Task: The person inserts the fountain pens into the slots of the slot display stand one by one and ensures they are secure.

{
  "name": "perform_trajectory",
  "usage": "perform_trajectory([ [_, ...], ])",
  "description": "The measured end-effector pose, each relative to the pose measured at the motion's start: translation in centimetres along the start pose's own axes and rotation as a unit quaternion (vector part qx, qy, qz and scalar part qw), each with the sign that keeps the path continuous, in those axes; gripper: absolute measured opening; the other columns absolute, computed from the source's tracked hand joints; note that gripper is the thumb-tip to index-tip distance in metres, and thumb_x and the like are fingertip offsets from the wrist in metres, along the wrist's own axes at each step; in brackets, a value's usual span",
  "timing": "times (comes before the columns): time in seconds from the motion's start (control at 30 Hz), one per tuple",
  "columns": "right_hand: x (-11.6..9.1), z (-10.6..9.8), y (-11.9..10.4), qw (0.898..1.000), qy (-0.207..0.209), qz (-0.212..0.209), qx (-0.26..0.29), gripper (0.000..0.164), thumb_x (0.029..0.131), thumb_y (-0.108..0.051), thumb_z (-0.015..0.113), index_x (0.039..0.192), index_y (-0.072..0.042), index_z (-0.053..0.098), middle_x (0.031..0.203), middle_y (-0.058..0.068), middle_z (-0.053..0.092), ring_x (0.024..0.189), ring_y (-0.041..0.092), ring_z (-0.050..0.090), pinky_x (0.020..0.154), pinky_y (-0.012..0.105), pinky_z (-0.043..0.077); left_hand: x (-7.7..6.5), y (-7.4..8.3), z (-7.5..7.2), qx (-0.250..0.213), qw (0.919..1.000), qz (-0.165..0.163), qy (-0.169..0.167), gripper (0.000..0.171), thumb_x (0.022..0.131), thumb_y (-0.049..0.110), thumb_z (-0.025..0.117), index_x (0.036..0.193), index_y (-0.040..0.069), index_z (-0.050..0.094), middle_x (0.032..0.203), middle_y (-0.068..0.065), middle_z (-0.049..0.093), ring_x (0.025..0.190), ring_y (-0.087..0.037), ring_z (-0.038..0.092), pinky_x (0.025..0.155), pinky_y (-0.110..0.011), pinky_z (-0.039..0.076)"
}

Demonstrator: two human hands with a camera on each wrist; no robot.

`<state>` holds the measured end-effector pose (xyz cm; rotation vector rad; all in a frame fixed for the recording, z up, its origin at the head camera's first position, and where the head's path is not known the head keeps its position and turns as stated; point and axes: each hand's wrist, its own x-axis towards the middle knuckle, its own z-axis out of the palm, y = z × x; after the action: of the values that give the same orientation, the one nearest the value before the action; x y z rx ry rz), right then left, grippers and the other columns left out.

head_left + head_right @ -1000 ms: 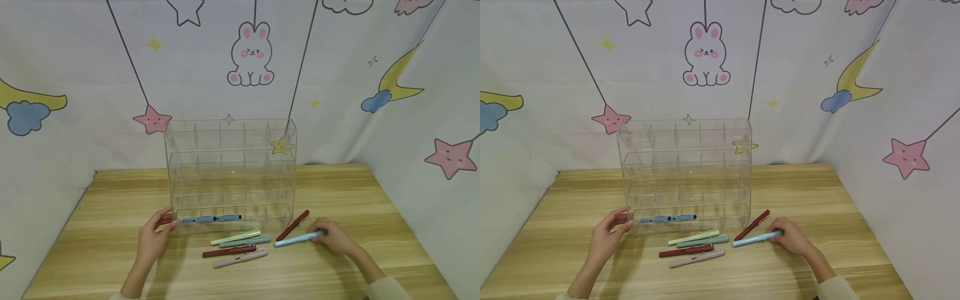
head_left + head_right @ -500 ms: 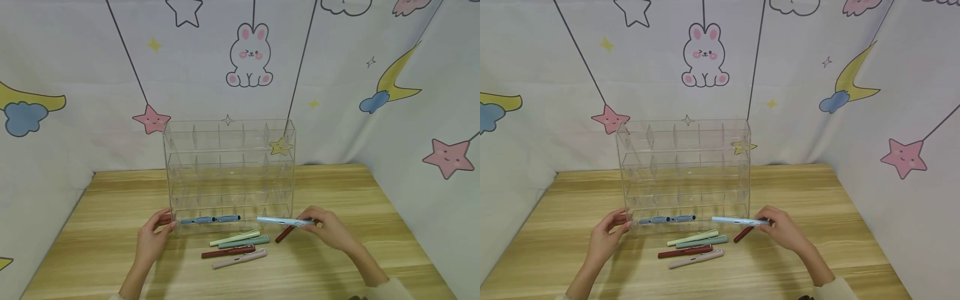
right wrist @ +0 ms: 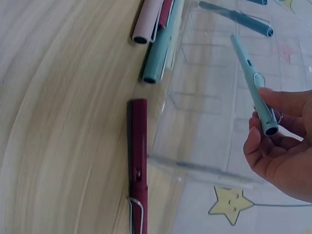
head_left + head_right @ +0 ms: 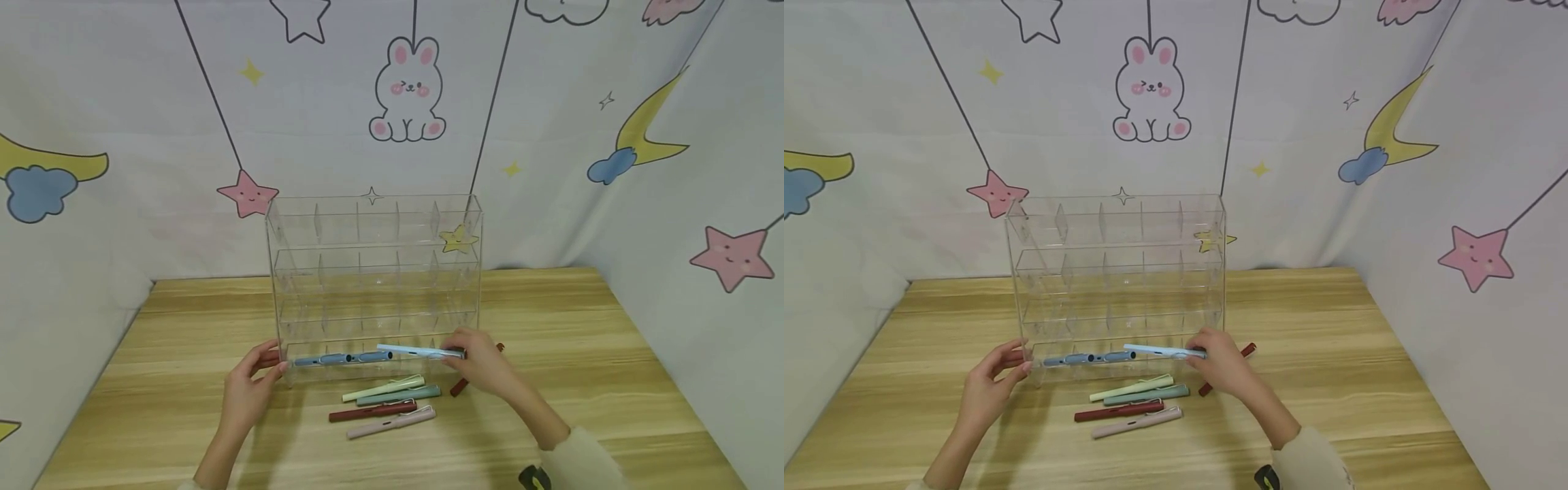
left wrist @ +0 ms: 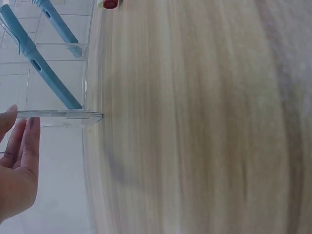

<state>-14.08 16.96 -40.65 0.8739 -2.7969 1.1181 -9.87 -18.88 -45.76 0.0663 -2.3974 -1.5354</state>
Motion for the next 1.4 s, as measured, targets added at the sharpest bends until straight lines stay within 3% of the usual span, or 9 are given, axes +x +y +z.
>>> perform_trajectory([
  [0.23,1.4,1.8,-0.9,0.999,0.019,-0.022,-0.019,0.006,0.076,0.000,0.071,0.080,0.001,0.067,0.075,0.003,0.058,0.066,0.012,0.053,0.056,0.021,0.047,-0.1,0.1,-0.1,0.004,0.9999,0.008,-0.009,0.036,0.083,-0.001,0.065,0.118,-0.001,0.056,0.101,-0.018,0.062,0.086,0.005,0.053,0.067,-0.012,0.047],
  [0.4,2.1,2.7,-1.5,0.999,0.022,0.002,-0.038,0.008,0.074,0.001,0.072,0.081,0.000,0.068,0.077,0.005,0.060,0.069,0.018,0.056,0.058,0.021,0.047,-0.1,0.2,-0.2,0.000,0.9998,0.014,-0.010,0.036,0.083,-0.002,0.064,0.118,-0.002,0.056,0.100,-0.018,0.062,0.086,0.004,0.053,0.067,-0.013,0.048],
  [0.83,2.3,3.9,-1.6,0.999,0.044,0.007,0.022,0.011,0.078,-0.002,0.070,0.089,-0.001,0.067,0.086,0.006,0.060,0.072,0.016,0.054,0.058,0.020,0.046,0.0,0.1,-0.1,0.002,1.0000,0.007,-0.002,0.036,0.081,-0.004,0.065,0.116,-0.003,0.057,0.099,-0.018,0.063,0.084,0.006,0.054,0.066,-0.012,0.048],
  [1.13,1.4,3.1,-1.1,0.998,0.021,-0.021,0.053,0.025,0.079,-0.010,0.071,0.102,-0.002,0.064,0.089,0.003,0.059,0.073,0.012,0.051,0.058,0.022,0.046,0.0,0.0,-0.1,0.000,0.9999,0.011,-0.005,0.036,0.082,-0.002,0.065,0.117,-0.002,0.056,0.099,-0.018,0.063,0.085,0.005,0.054,0.066,-0.012,0.048],
  [1.4,0.4,1.8,-0.6,0.998,0.025,-0.008,0.060,0.027,0.079,-0.001,0.069,0.105,-0.004,0.064,0.091,0.000,0.059,0.074,0.011,0.051,0.062,0.026,0.047,-0.1,0.1,-0.1,-0.006,0.9999,0.010,-0.005,0.035,0.083,0.000,0.065,0.117,-0.002,0.057,0.100,-0.019,0.062,0.085,0.004,0.054,0.066,-0.012,0.048],
])
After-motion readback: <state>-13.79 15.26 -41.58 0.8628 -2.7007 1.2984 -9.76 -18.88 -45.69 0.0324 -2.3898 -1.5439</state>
